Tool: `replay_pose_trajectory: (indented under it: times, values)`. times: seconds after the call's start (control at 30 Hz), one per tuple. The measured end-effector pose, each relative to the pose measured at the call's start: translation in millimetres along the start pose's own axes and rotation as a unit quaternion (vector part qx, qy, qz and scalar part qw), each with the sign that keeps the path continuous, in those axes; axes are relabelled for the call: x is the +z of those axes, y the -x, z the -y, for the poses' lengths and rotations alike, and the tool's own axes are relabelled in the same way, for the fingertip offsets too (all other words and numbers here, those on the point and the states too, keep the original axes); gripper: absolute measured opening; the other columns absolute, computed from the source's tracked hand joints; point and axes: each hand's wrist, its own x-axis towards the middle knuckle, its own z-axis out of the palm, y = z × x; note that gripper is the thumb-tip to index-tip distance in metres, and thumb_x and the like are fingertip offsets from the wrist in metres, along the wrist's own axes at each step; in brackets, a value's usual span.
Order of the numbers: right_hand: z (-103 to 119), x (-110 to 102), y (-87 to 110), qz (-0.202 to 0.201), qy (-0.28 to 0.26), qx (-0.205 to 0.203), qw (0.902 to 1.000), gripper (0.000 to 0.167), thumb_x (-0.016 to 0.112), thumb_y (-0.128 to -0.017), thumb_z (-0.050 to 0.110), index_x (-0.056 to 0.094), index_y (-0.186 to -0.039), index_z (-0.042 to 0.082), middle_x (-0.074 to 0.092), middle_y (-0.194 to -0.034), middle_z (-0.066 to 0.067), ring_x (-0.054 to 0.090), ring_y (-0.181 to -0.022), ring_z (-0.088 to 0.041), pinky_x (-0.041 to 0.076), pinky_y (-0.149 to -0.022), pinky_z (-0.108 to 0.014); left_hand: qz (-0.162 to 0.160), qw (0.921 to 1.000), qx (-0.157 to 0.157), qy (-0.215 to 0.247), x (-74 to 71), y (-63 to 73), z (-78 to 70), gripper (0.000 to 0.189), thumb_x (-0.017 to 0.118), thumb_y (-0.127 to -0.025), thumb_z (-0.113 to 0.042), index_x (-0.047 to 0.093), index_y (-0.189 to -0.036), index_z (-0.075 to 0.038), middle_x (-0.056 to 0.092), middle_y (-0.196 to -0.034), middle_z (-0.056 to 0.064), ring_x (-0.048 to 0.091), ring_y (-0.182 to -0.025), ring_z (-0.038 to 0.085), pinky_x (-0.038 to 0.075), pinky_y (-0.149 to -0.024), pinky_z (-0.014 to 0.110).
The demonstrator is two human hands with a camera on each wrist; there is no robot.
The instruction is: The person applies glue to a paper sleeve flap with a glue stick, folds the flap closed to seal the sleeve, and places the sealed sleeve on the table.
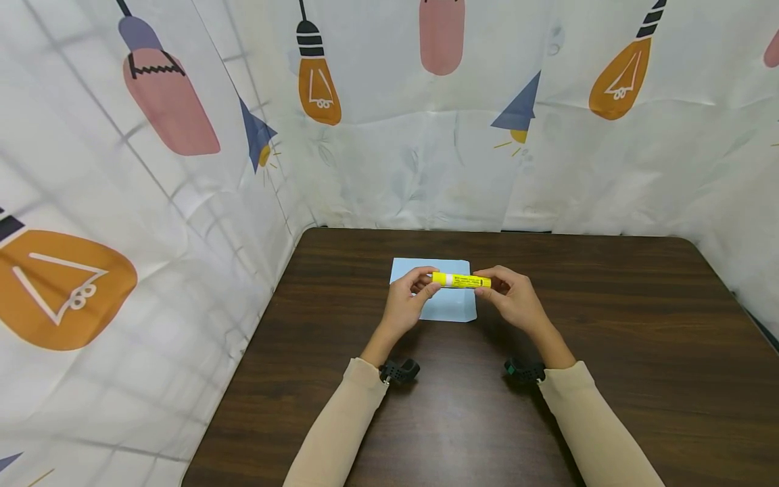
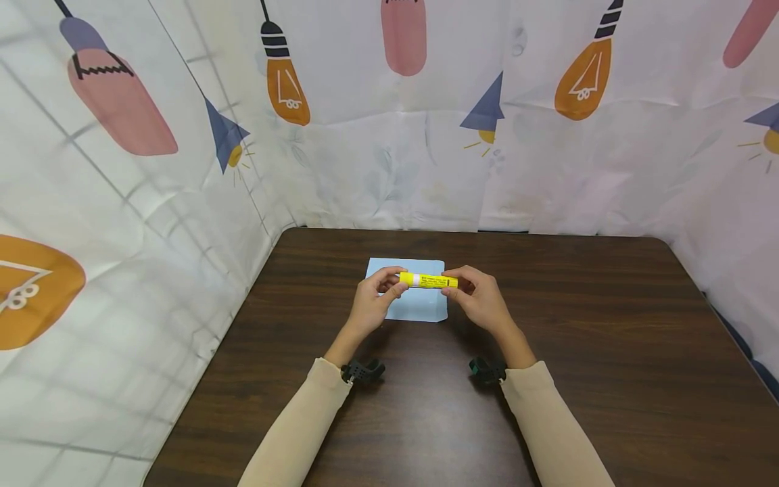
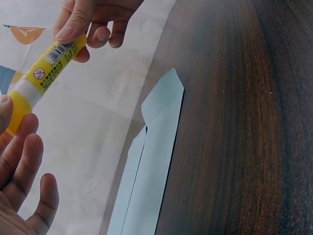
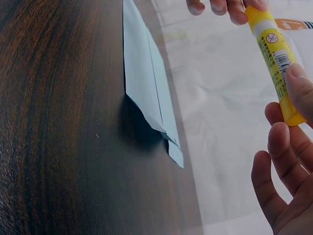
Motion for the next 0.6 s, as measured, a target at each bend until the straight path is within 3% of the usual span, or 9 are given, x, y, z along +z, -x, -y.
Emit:
replay_pose_trajectory:
  times: [0.37, 0.6]
  values:
    - [0.6, 1.2, -0.2, -0.006, 0.014, 0.007, 0.9999, 0.032, 0.077, -0.089, 0.003, 0.072, -0.121, 0.004, 0.072, -0.099, -0.015, 0.055, -0.072, -0.023, 0.045, -0.059, -0.022, -0.002, 0.9999, -0.007, 0.01, 1.0, -0.9, -1.7, 0.028, 0.072, -0.096, -0.023, 0.072, -0.121, -0.01, 0.074, -0.097, 0.012, 0.06, -0.08, 0.016, 0.048, -0.074, 0.02]
    - [31.0, -3.5, 4.0, -0.001, 0.013, 0.007, 0.9999, 0.029, 0.076, -0.089, 0.0, 0.072, -0.118, -0.001, 0.071, -0.098, -0.019, 0.055, -0.072, -0.021, 0.046, -0.061, -0.022, -0.003, 0.9998, -0.016, 0.011, 1.7, 0.0, -8.6, 0.03, 0.071, -0.096, -0.014, 0.069, -0.123, -0.002, 0.072, -0.099, 0.019, 0.061, -0.081, 0.024, 0.045, -0.074, 0.019]
